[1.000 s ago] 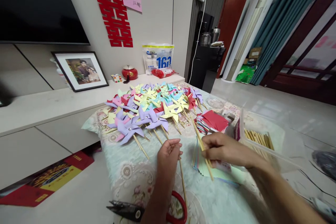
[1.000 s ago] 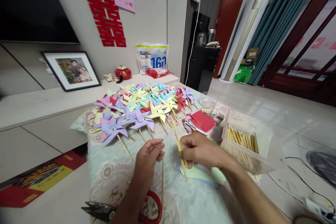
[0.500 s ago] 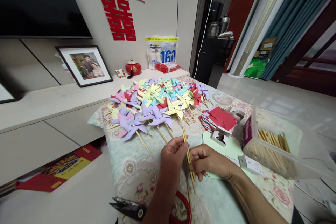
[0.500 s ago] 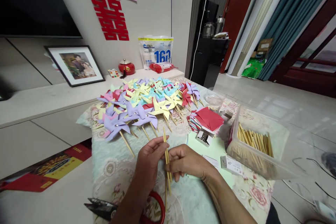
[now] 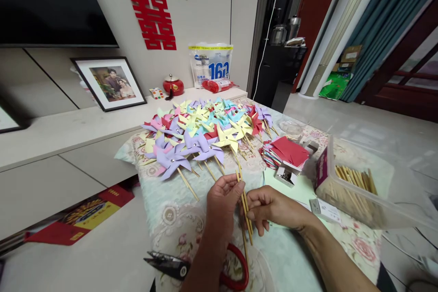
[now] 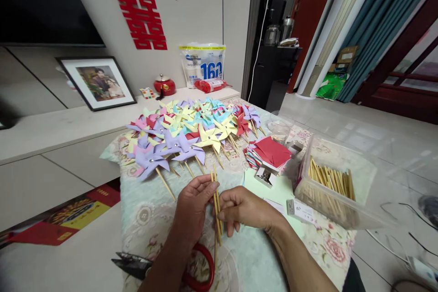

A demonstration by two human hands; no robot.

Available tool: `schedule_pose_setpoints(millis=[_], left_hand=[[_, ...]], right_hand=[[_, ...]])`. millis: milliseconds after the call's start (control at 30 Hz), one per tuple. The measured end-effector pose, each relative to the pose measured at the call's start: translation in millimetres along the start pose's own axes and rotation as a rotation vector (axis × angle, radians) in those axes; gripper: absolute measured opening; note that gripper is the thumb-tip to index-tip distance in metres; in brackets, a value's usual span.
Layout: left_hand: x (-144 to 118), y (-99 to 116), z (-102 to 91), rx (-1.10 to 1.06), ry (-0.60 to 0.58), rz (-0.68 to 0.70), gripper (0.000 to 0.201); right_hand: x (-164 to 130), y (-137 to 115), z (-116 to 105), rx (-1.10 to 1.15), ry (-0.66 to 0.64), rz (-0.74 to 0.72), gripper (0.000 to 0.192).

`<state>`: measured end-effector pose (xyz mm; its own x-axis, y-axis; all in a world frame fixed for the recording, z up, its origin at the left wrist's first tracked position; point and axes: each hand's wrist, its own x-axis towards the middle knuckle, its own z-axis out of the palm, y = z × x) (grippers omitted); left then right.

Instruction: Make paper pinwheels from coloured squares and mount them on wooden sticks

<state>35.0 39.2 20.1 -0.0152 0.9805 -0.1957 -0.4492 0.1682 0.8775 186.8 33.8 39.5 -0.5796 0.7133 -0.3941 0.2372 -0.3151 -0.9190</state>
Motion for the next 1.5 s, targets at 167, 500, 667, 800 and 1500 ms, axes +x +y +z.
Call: schedule_pose_setpoints(millis=[167,500,667,800,1500], left_hand=[[-1.8,2.3,1.2,-0.016,0.015,0.01,0.031],[-0.8,3.5,2.3,-0.054,0.017,0.012,0.032],[0.2,2.8,1.1,-0.061,0.046,0.047,0.032],[-0.2,2.8,0.5,-0.049,0.044,0.059,0.032],[-5.2,8.5,-0.8,-0.158,0.05,0.057,0.019]], right_hand=[[0.5,3.3,-0.7,0.021,-0.048,-0.006,0.025],[1.8,8.2,-0.3,0.032,-0.069,-0.039,0.032],[3.9,8.7,1.3,0.06,-0.081,-0.026,0.04],[3.2,2.8,4.6,0.07,-0.054,-0.011,0.043],[2.5,9.4,1.2,0.109,0.039,0.075,0.042]])
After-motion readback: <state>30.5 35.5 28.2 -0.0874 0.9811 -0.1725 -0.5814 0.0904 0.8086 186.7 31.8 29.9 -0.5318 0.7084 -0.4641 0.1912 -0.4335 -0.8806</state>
